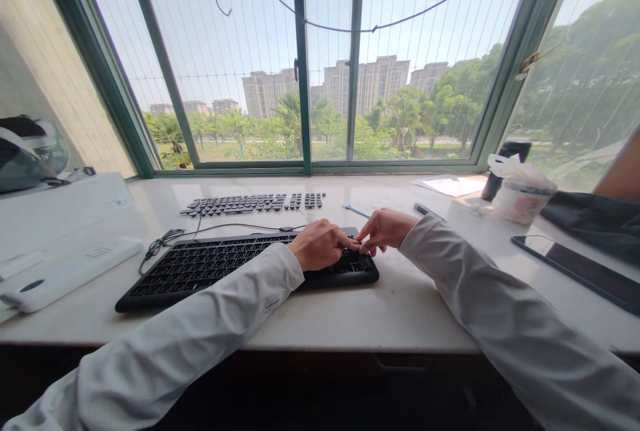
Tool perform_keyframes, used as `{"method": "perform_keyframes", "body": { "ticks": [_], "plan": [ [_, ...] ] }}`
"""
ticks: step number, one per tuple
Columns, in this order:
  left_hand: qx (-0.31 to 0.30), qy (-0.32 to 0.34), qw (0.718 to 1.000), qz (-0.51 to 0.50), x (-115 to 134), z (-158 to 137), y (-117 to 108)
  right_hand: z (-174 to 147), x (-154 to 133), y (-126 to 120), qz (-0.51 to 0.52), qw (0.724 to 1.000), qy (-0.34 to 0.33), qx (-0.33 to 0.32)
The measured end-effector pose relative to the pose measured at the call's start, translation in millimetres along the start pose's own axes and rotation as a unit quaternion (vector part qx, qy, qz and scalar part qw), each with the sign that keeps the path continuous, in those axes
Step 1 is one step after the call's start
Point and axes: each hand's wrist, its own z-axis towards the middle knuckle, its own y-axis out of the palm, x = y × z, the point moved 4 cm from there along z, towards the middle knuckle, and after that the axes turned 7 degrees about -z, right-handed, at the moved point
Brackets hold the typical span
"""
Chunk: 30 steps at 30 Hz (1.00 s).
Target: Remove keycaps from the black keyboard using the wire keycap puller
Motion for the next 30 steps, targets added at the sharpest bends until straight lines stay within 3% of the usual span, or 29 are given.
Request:
{"method": "perform_keyframes", "body": {
  "ticks": [4, 12, 23, 30],
  "plan": [
    [-0.007, -0.016, 1.000, 0.013, 2, 0, -2, -2, 0, 0, 0.002, 1.000, 0.008, -0.005],
    [-0.001, 0.032, 0.997, 0.067, 12, -2, -1, -4, 5, 6, 0.011, 1.000, -0.016, 0.004],
    [-0.016, 0.015, 0.999, 0.036, 3, 5, -1, -9, 4, 9, -0.007, 1.000, 0.001, 0.003],
    [-0.012, 0.019, 1.000, 0.022, -1, 0, -1, -6, 11, 8, 0.011, 0.998, -0.046, 0.042]
  ]
}}
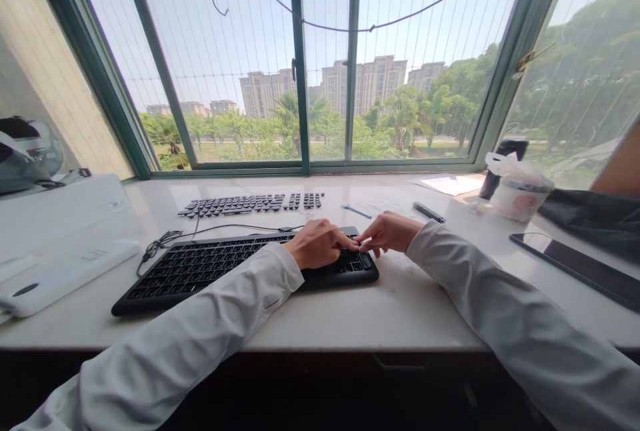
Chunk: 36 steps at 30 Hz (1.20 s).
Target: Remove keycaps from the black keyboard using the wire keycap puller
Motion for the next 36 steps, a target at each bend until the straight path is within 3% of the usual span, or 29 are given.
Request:
{"method": "perform_keyframes", "body": {
  "ticks": [3, 7, 11, 14, 19, 24, 26, 31, 36],
  "plan": [
    [0.028, 0.007, 0.999, -0.020, -1, -1, -4, -2, -1, -7, -0.021, 0.999, -0.013, 0.037],
    [0.119, -0.013, 0.992, -0.026, -7, -1, -12, -4, -7, -14, -0.048, 0.989, -0.023, 0.136],
    [0.146, -0.034, 0.989, -0.001, -11, -1, -13, -1, -8, -6, -0.060, 0.993, -0.026, 0.096],
    [0.142, -0.041, 0.989, 0.000, -12, -1, -12, -2, -10, -8, -0.045, 0.992, -0.042, 0.106],
    [0.140, -0.049, 0.989, 0.003, -12, -2, -13, -4, -14, -1, -0.044, 0.996, -0.073, -0.001],
    [0.137, -0.047, 0.989, 0.012, -13, -1, -12, -1, -7, -4, -0.060, 0.994, -0.043, 0.084],
    [0.141, -0.043, 0.989, 0.014, -13, -1, -12, 0, -5, -3, -0.058, 0.995, -0.040, 0.074],
    [0.139, -0.045, 0.989, 0.014, -14, -2, -12, -3, -7, 2, -0.015, 0.997, -0.073, -0.025],
    [0.145, -0.046, 0.988, 0.014, -14, -2, -13, -1, -4, -5, -0.035, 0.997, -0.044, 0.056]
  ]
}}
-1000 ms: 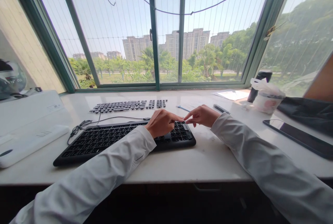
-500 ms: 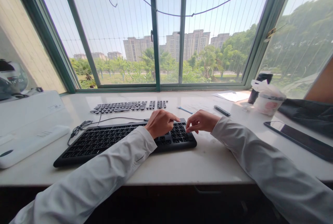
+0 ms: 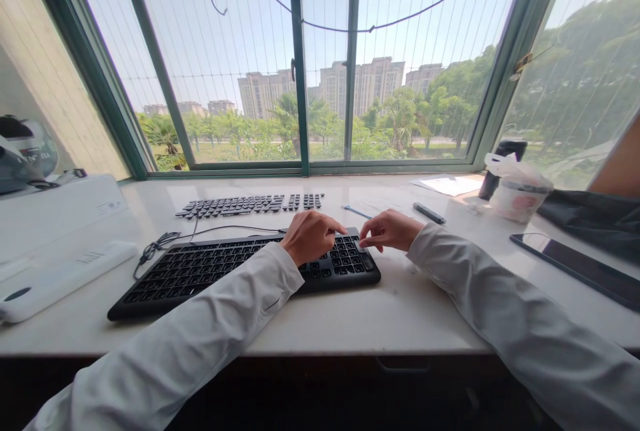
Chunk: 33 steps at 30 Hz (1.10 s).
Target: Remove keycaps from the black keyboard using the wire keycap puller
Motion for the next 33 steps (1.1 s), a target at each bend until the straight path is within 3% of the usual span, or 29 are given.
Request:
{"method": "perform_keyframes", "body": {
  "ticks": [7, 12, 15, 18, 28, 33],
  "plan": [
    [-0.015, -0.056, 0.995, 0.076, -15, 3, -10, 1, 7, -1, -0.025, 1.000, 0.008, 0.014],
    [-0.041, -0.109, 0.985, 0.126, -29, 4, -18, -3, 14, -16, -0.054, 0.991, 0.081, 0.097],
    [-0.074, -0.124, 0.980, 0.137, -33, 4, -15, -3, 19, -5, -0.084, 0.986, 0.145, -0.025],
    [-0.104, -0.129, 0.973, 0.157, -35, 4, -9, 1, 17, 8, -0.087, 0.980, 0.140, -0.108],
    [-0.145, -0.108, 0.970, 0.161, -34, 4, -10, 9, 28, 27, -0.023, 0.984, 0.134, -0.111],
    [-0.148, -0.118, 0.969, 0.159, -37, 5, -15, 14, 18, 15, -0.069, 0.981, 0.124, -0.131]
  ]
}}
